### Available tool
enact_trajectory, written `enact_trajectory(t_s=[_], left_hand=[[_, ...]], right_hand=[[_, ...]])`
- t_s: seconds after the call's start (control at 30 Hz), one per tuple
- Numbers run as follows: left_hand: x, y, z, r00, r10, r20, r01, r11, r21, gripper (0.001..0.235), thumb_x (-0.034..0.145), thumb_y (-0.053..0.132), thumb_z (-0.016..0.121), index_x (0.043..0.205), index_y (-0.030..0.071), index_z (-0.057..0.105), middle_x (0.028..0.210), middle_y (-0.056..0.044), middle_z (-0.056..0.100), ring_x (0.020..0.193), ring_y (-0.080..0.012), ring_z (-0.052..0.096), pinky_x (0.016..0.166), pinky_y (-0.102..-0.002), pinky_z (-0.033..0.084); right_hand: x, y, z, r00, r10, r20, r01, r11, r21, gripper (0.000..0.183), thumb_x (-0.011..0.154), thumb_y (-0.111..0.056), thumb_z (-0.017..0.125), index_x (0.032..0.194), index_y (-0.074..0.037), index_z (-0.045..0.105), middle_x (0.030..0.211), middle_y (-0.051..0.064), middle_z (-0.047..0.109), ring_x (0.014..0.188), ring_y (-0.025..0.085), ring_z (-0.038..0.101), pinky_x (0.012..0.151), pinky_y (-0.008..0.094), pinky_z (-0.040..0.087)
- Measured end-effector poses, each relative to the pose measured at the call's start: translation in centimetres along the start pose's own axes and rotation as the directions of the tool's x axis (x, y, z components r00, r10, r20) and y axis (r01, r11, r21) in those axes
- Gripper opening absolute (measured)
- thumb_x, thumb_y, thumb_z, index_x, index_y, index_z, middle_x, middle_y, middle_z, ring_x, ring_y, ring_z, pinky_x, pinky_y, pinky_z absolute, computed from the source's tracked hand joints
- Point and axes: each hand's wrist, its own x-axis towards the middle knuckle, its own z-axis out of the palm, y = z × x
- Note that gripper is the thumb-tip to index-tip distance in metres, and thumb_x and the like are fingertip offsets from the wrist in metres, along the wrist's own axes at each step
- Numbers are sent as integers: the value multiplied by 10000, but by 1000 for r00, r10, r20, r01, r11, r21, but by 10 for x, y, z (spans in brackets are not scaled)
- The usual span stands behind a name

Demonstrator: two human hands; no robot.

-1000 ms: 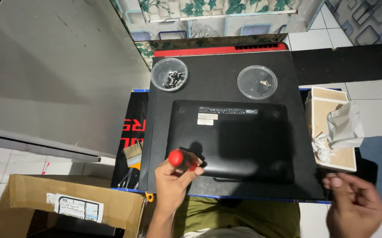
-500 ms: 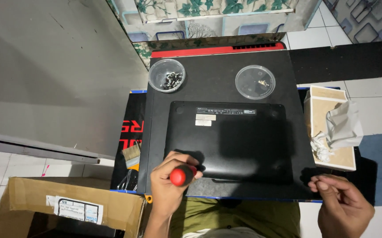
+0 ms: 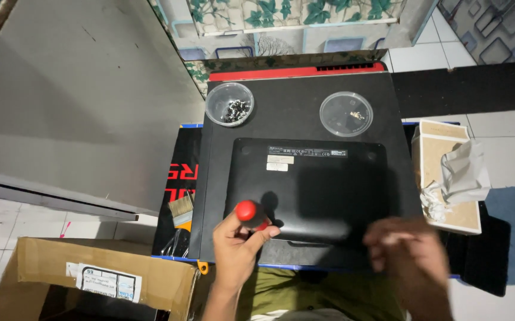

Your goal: The person uses a screwdriver to remove screws from the bottom of a black laptop and places them into a small plastic container. The person continues to unscrew multiple fasteners from the laptop base while seated.

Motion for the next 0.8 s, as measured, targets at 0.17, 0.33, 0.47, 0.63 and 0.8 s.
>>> enact_trajectory(t_s=[0.17, 0.33, 0.47, 0.63, 0.8], left_hand=[[-2, -3, 11, 999, 31, -43, -36, 994, -99, 350, 725, -20, 892, 704, 113, 569, 682, 38, 448, 598, -55, 390, 572, -225, 326], [-2, 11, 19, 987, 134, -83, -138, 989, -49, 222, 728, 106, 890, 770, 93, 672, 774, -6, 624, 631, -65, 510, 568, -222, 408], [0, 23, 23, 959, 263, -102, -254, 962, 97, 181, 800, -18, 700, 705, 71, 575, 730, -43, 648, 718, -149, 615, 674, -275, 493], [-9, 31, -11, 983, 178, 41, -181, 978, 101, 329, 752, 33, 696, 1079, 59, 718, 1021, -79, 700, 828, -142, 600, 741, -250, 493], [-18, 21, -25, 989, 144, 15, -145, 977, 159, 409, 798, -75, 520, 1107, 59, 752, 1050, -71, 670, 743, -111, 526, 723, -226, 463]], right_hand=[[5, -60, 74, 868, 144, 474, -257, 949, 183, 220, 840, 19, 487, 962, 30, 670, 640, 44, 476, 525, 98, 355, 456, 261, 255], [14, -68, 112, 874, 214, 436, -154, 974, -169, 371, 773, -207, 715, 1128, -99, 716, 672, -17, 401, 568, 91, 338, 535, 268, 277], [12, -63, 126, 905, -213, 369, 351, 862, -364, 448, 774, -520, 821, 755, -161, 554, 604, -39, 406, 550, 110, 370, 506, 312, 316], [19, -95, 122, 832, -152, 534, 309, 926, -217, 257, 823, -273, 828, 844, -113, 628, 706, -26, 469, 565, 86, 387, 514, 261, 307], [31, -114, 116, 772, 54, 633, 129, 963, -239, 230, 801, -35, 734, 1005, -129, 784, 812, -20, 618, 491, 67, 455, 453, 222, 366]])
